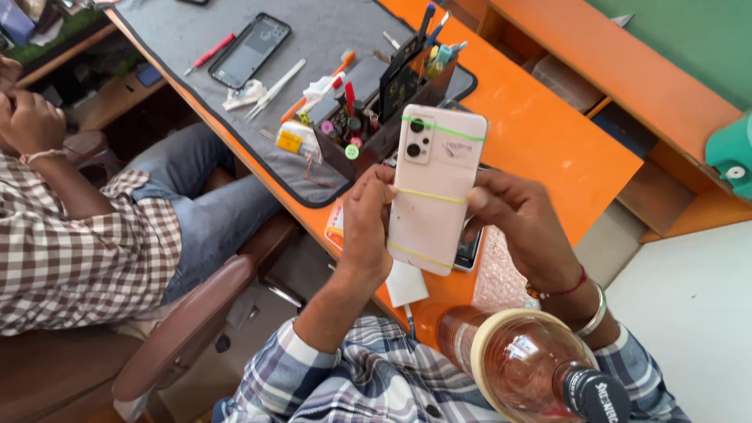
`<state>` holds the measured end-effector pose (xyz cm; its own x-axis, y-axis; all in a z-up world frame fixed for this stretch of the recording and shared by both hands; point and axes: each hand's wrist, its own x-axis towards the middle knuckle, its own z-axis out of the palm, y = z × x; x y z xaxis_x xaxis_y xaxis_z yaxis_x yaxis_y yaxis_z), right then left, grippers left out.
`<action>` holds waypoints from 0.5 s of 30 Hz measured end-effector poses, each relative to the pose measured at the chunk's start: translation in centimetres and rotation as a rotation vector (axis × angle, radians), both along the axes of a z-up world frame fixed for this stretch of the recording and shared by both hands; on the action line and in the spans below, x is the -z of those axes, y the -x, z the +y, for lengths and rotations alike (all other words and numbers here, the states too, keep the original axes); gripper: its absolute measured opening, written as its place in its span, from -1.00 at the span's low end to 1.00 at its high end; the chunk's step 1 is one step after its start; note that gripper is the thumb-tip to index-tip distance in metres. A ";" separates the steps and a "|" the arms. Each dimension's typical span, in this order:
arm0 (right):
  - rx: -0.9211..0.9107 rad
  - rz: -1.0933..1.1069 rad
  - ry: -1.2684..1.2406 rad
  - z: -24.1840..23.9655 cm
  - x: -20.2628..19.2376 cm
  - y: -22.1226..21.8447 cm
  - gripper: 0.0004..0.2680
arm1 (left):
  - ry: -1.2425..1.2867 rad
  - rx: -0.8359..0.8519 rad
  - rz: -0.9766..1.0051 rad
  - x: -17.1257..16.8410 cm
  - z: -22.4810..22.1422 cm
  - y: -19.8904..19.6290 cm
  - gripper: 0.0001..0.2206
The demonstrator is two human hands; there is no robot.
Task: The person applies adhesive to the internal frame of a disassembled smartphone using a small tube. They then reassemble the device by attaching the back cover and securing it with rubber bands. Finally, the person cleans the exterior of the reassembled phone with a liquid solution and a cloth.
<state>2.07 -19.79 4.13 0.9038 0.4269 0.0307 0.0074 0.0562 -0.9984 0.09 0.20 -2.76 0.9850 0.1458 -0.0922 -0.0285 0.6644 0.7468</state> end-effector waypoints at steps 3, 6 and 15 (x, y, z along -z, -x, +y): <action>0.139 -0.119 -0.117 0.3 -1.0 -0.1 -0.72 | -0.023 -0.020 -0.067 -0.4 -0.4 0.4 -0.91; 0.254 -0.193 -0.188 1.2 -0.8 -0.1 -0.70 | -0.113 -0.020 -0.095 -1.5 -1.4 1.1 -0.90; 0.278 -0.229 -0.334 1.8 1.1 -0.6 -0.71 | -0.627 -0.039 -0.332 -6.3 -0.7 3.0 -0.37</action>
<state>2.67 -18.03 3.07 0.9362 0.1032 0.3360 0.2847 0.3378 -0.8971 -2.93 -0.52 3.53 0.9396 0.1089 0.3245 -0.3355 0.1057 0.9361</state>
